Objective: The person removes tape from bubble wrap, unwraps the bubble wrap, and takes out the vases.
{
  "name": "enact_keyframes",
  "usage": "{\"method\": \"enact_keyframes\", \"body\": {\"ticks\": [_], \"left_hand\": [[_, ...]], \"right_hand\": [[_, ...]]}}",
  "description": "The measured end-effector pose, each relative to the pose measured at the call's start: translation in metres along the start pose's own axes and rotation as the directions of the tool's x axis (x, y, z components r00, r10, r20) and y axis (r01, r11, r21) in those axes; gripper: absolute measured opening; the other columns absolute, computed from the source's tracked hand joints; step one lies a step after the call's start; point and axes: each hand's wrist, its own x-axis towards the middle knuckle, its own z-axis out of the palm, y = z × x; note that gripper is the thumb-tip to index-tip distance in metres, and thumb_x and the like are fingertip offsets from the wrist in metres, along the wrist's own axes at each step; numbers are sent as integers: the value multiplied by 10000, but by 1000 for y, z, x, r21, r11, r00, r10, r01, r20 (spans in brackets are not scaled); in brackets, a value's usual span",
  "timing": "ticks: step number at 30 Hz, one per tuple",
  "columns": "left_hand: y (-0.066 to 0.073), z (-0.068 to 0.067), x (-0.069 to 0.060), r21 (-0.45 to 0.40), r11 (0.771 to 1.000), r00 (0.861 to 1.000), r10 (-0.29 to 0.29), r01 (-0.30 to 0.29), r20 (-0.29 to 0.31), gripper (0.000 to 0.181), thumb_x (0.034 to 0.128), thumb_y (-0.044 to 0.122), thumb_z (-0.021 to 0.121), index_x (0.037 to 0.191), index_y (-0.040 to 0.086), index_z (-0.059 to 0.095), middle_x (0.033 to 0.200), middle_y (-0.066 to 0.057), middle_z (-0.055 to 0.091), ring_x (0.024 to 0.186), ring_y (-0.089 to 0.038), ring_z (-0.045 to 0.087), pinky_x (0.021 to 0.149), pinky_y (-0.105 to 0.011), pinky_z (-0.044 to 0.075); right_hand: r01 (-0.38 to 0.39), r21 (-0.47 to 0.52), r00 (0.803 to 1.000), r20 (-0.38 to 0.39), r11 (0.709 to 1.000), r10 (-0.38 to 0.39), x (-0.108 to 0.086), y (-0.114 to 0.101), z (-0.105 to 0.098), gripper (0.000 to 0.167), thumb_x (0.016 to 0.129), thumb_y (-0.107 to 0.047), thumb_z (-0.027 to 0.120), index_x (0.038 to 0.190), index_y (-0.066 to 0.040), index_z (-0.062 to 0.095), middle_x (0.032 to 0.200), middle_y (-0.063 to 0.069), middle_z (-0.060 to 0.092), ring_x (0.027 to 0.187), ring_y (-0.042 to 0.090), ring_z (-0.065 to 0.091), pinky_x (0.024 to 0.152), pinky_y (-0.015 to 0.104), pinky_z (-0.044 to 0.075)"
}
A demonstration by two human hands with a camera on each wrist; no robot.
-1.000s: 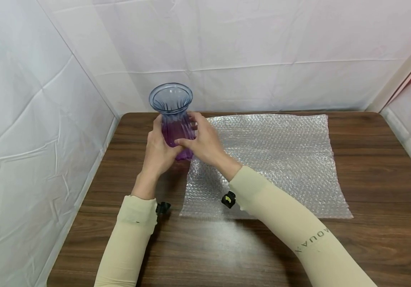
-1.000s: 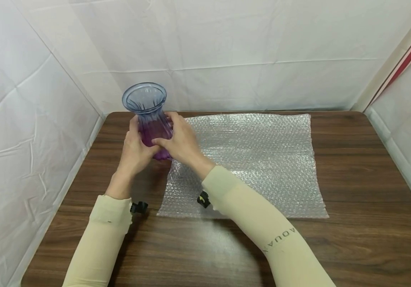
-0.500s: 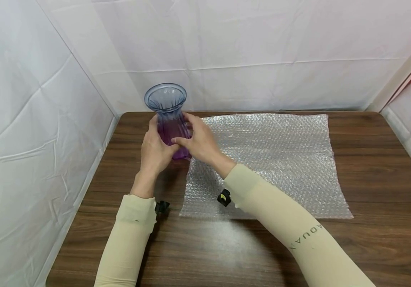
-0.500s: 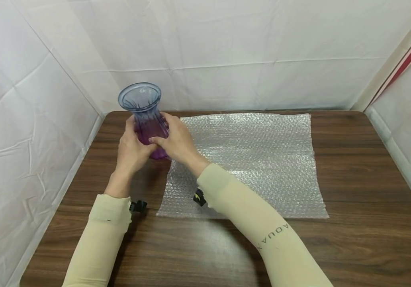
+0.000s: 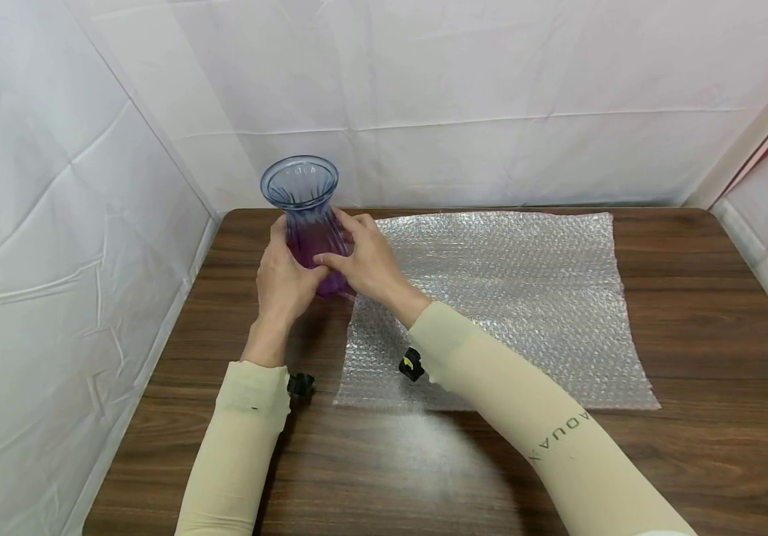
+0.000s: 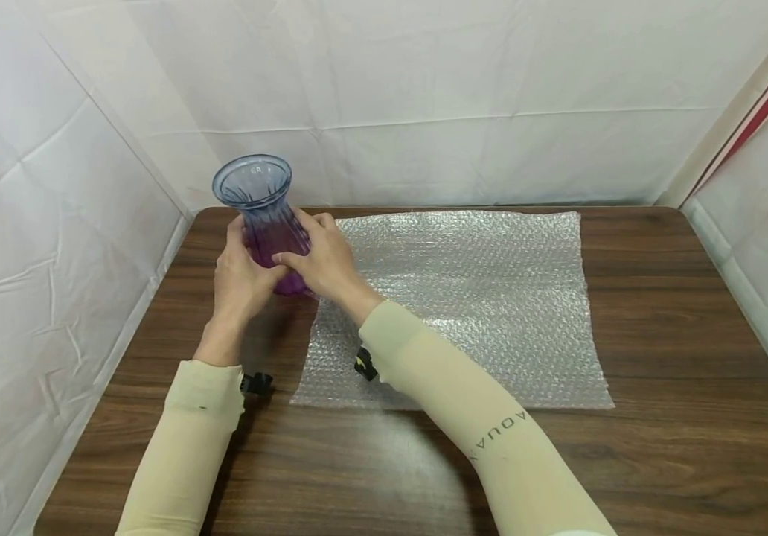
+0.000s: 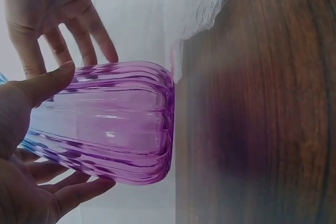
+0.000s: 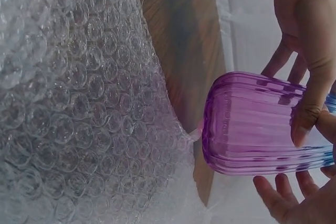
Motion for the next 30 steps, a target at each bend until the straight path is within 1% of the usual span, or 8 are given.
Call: {"method": "enact_keyframes", "body": {"ticks": [6,11,15,22,30], "left_hand": [[-2,2,4,-5,1000,1000,-8,8,-3,968,789,295,876,1579,175,330,1445,-225,592,1317,-424,583,1057,-597,466],[-5,3,7,-6,1000,1000,-20,20,-18,957,787,308,870,1577,187,344,1442,-211,602,1313,-412,592,1052,-584,469],[-7,4,9,-6,1000,999,-14,13,-35,939,787,313,864,1569,187,360,1435,-206,611,1304,-410,600,1044,-580,472],[-10,5,11,-33,999,998,-14,11,-63,909,781,302,866,1544,177,387,1412,-175,628,1250,-403,632,1014,-571,489],[-13,4,15,-60,998,997,-28,24,-67,887,787,288,856,1534,154,396,1398,-181,631,1227,-394,638,1010,-564,493]], "right_hand": [[-22,-22,1000,9,1000,23,3,0,2,906,892,-388,820,1638,-256,322,1386,105,516,1232,261,640,1013,394,531],[-9,-47,1000,19,999,10,6,0,4,889,926,-383,786,1649,-245,289,1397,117,508,1230,269,630,1021,409,523],[4,-59,1000,28,998,-2,9,1,7,868,956,-390,751,1657,-236,263,1425,125,495,1225,267,608,1035,420,507],[16,-87,999,47,996,-11,12,1,9,852,975,-408,721,1661,-241,245,1413,127,497,1202,256,583,1067,417,477],[10,-66,998,59,998,-6,16,0,12,820,993,-402,700,1656,-199,264,1422,128,489,1196,250,569,1071,420,474]]}}
